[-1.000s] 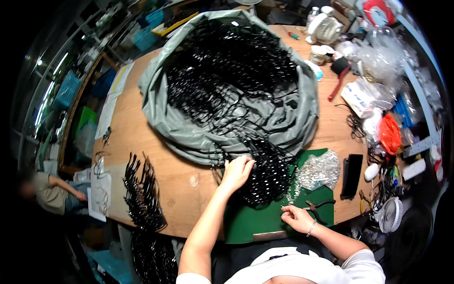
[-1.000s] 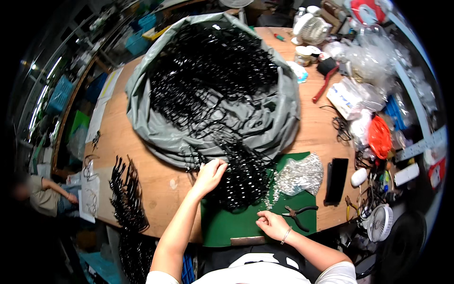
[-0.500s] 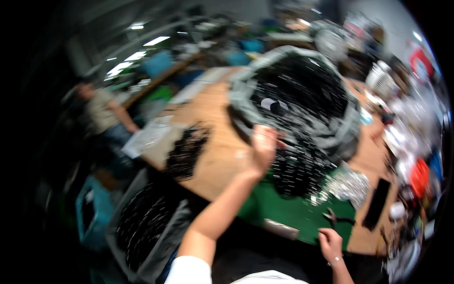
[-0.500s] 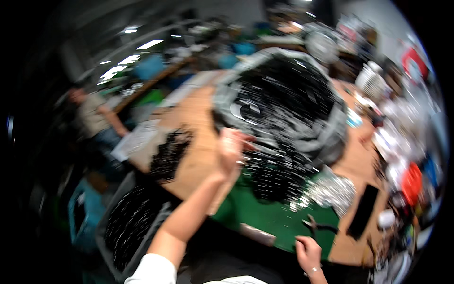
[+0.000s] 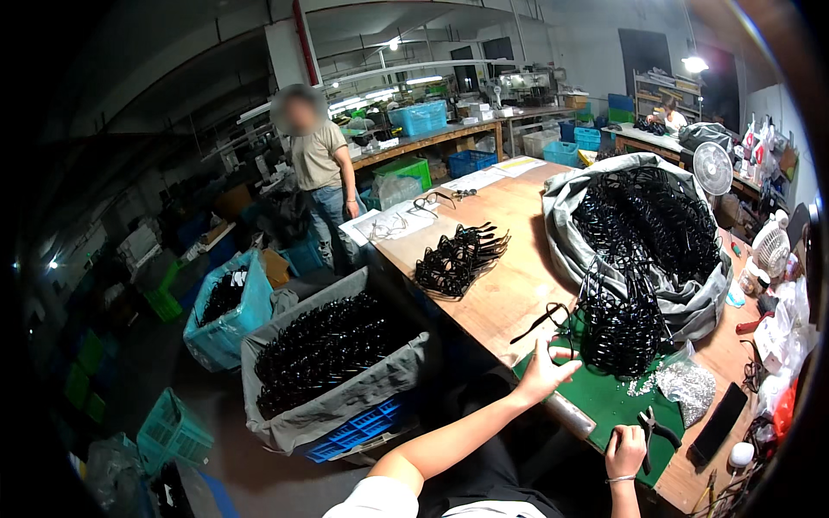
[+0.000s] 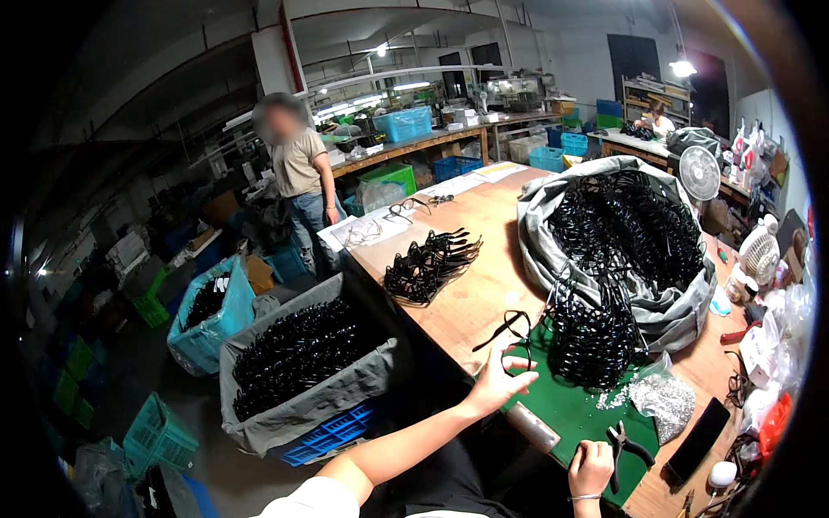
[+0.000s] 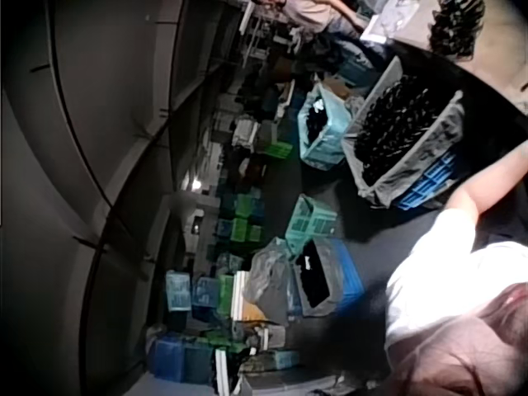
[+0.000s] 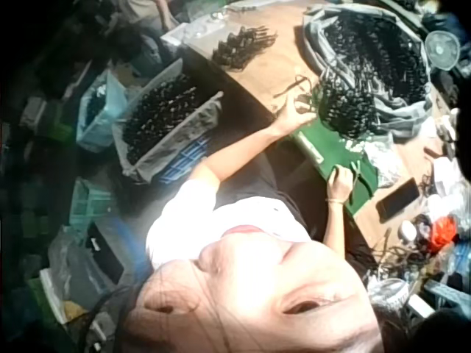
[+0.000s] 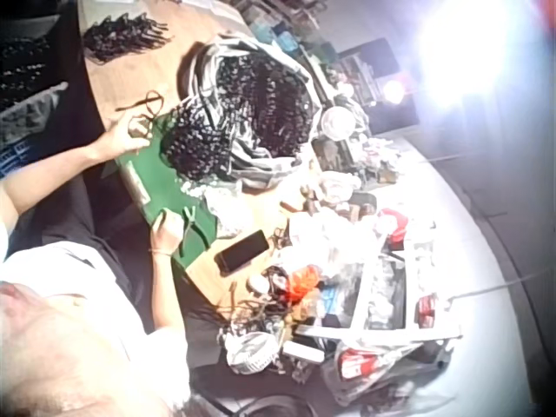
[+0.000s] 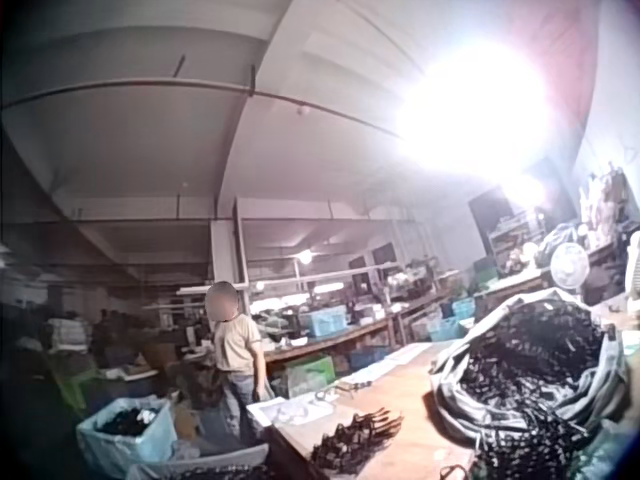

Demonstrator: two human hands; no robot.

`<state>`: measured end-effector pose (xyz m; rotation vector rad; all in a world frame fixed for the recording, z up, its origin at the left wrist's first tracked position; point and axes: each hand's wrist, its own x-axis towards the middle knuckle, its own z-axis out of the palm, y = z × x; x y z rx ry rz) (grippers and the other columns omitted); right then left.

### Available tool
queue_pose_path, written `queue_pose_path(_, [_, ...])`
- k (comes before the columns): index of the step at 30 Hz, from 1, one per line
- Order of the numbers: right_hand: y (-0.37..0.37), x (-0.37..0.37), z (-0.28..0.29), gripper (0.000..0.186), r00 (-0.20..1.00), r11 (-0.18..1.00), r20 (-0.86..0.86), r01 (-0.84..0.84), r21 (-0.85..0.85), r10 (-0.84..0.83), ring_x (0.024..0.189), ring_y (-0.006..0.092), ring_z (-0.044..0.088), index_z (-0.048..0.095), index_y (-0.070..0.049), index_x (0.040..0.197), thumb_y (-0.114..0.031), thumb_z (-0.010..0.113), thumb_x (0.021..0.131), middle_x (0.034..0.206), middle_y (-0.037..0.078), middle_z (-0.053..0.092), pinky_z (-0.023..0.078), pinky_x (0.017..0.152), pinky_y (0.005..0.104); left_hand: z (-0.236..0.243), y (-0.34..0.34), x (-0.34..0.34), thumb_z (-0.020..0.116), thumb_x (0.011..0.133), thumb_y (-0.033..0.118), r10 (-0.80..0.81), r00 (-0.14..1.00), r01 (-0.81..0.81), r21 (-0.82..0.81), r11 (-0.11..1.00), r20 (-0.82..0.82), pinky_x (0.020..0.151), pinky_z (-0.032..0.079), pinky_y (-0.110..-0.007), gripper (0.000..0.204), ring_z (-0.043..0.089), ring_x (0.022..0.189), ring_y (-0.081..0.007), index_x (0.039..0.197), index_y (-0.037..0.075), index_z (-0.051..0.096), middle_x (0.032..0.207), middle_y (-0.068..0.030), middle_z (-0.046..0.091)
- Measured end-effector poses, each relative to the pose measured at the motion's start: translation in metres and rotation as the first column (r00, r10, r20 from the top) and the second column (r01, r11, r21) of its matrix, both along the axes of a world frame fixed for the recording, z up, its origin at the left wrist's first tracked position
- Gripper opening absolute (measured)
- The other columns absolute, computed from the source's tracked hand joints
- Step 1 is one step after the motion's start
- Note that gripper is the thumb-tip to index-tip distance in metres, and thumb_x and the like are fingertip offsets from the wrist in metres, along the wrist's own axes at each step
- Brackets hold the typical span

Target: The person uses pliers to trim the tips of black eyeglass frames one by one. They pick frames from a large pile, cut the ends, and place the finished frames on the table. A coworker is visible in the background.

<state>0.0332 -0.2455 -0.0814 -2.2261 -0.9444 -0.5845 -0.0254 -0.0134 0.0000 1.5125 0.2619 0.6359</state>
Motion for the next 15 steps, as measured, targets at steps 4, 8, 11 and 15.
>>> queue_pose_path(4, [0.001, 0.002, -0.003, 0.005, 1.000, 0.999, 0.006, 0.006, 0.047, -0.007, 0.069, 0.0302, 0.047, 0.051, -0.002, 0.073, 0.000, 0.052, 0.068, 0.071, 0.013, 0.047, 0.039, 0.060, 0.0374, -0.022, 0.002, 0.029, 0.065, 0.073, 0.009, -0.089, 0.995, 0.090, 0.040, 0.995, -0.036, 0.056, 0.047, -0.023, 0.064, 0.055, 0.068, -0.0110, 0.121, 0.000, 0.025, 0.090, -0.0095, 0.057])
queue_pose_path(8, [0.012, -0.020, 0.032, 0.004, 0.997, 0.996, -0.018, 0.077, 0.043, -0.077, 0.068, 0.0304, 0.047, 0.050, -0.001, 0.071, 0.000, 0.052, 0.068, 0.070, 0.013, 0.047, 0.038, 0.060, 0.0379, -0.036, -0.013, 0.049, 0.065, 0.073, 0.011, -0.145, 0.985, 0.149, 0.041, 0.988, -0.098, 0.052, 0.046, -0.022, 0.065, 0.054, 0.057, -0.0091, 0.124, 0.004, 0.025, 0.089, -0.0088, 0.057])
queue_pose_path(11, [0.020, -0.021, 0.036, 0.006, 0.997, 0.997, -0.014, 0.072, 0.033, -0.071, 0.067, 0.0300, 0.048, 0.051, -0.001, 0.072, 0.001, 0.053, 0.067, 0.070, 0.013, 0.048, 0.039, 0.059, 0.0373, -0.040, -0.018, 0.050, 0.064, 0.073, 0.010, -0.149, 0.981, 0.161, 0.088, 0.983, -0.125, 0.052, 0.045, -0.023, 0.067, 0.054, 0.058, -0.0101, 0.126, 0.005, 0.023, 0.089, -0.0092, 0.056])
queue_pose_path(15, [0.034, -0.035, 0.058, 0.012, 0.992, 0.990, -0.027, 0.120, -0.075, -0.123, 0.073, 0.0307, 0.053, 0.058, -0.006, 0.082, -0.003, 0.057, 0.070, 0.080, 0.013, 0.056, 0.045, 0.065, 0.0364, -0.021, -0.023, 0.034, 0.062, 0.074, 0.004, -0.190, 0.974, 0.184, -0.061, 0.981, -0.124, 0.057, 0.046, -0.023, 0.071, 0.056, 0.063, -0.0109, 0.130, 0.009, 0.018, 0.094, -0.0114, 0.056])
